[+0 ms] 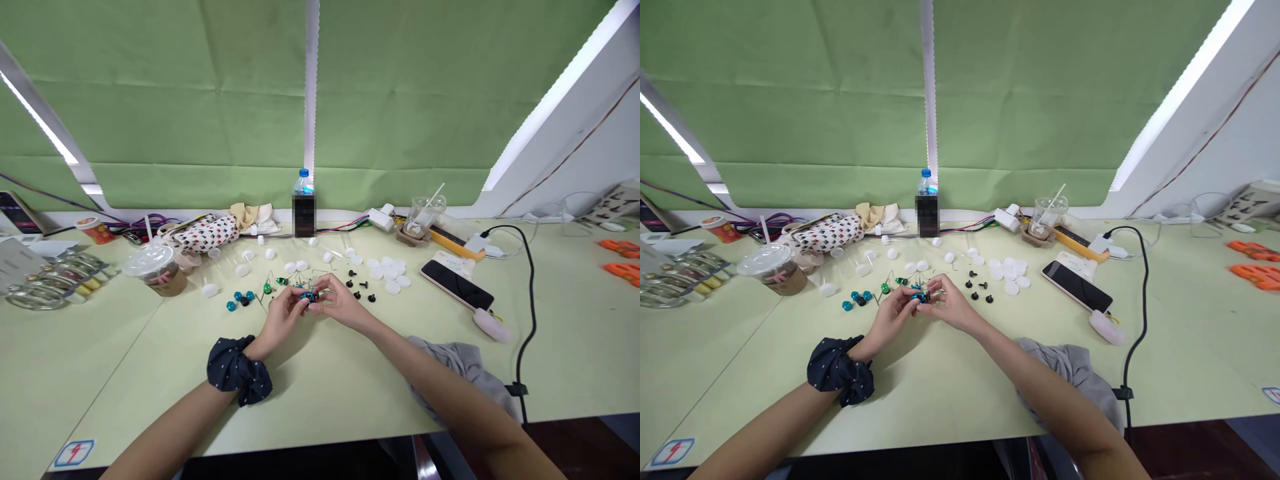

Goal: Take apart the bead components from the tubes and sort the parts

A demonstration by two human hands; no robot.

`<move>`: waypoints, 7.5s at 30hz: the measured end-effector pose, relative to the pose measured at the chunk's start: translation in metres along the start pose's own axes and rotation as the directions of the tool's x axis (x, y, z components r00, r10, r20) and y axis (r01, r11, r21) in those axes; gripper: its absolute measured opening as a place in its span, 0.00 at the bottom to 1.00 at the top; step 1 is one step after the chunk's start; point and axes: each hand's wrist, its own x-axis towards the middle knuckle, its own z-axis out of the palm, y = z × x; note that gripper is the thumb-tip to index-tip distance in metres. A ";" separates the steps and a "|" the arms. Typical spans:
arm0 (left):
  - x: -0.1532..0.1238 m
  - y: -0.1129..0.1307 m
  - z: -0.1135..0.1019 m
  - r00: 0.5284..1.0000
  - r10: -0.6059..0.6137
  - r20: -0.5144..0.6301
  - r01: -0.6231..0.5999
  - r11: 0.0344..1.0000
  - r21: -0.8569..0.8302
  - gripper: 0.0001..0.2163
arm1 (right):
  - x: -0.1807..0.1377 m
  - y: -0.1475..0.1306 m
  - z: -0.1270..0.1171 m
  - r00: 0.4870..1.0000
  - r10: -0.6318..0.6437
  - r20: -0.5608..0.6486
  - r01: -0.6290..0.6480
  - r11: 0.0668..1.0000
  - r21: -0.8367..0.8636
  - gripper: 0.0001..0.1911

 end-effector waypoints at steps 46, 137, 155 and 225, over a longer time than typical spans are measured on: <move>-0.001 0.003 0.002 0.999 -0.035 -0.013 0.034 0.999 -0.033 0.12 | 0.002 0.008 0.007 0.999 0.028 0.015 -0.029 0.994 0.101 0.20; -0.002 0.007 0.006 0.988 -0.082 -0.127 0.083 0.997 0.002 0.12 | 0.008 0.006 0.015 0.999 0.021 -0.050 -0.015 0.993 0.116 0.21; -0.002 0.008 0.008 0.982 -0.153 -0.114 0.146 0.987 -0.061 0.15 | 0.008 0.008 0.016 0.987 0.089 -0.132 -0.076 0.992 0.099 0.20; -0.002 0.009 0.005 0.983 -0.175 -0.062 0.173 0.984 -0.041 0.15 | 0.004 0.009 0.009 0.994 0.109 -0.010 -0.103 0.963 0.250 0.19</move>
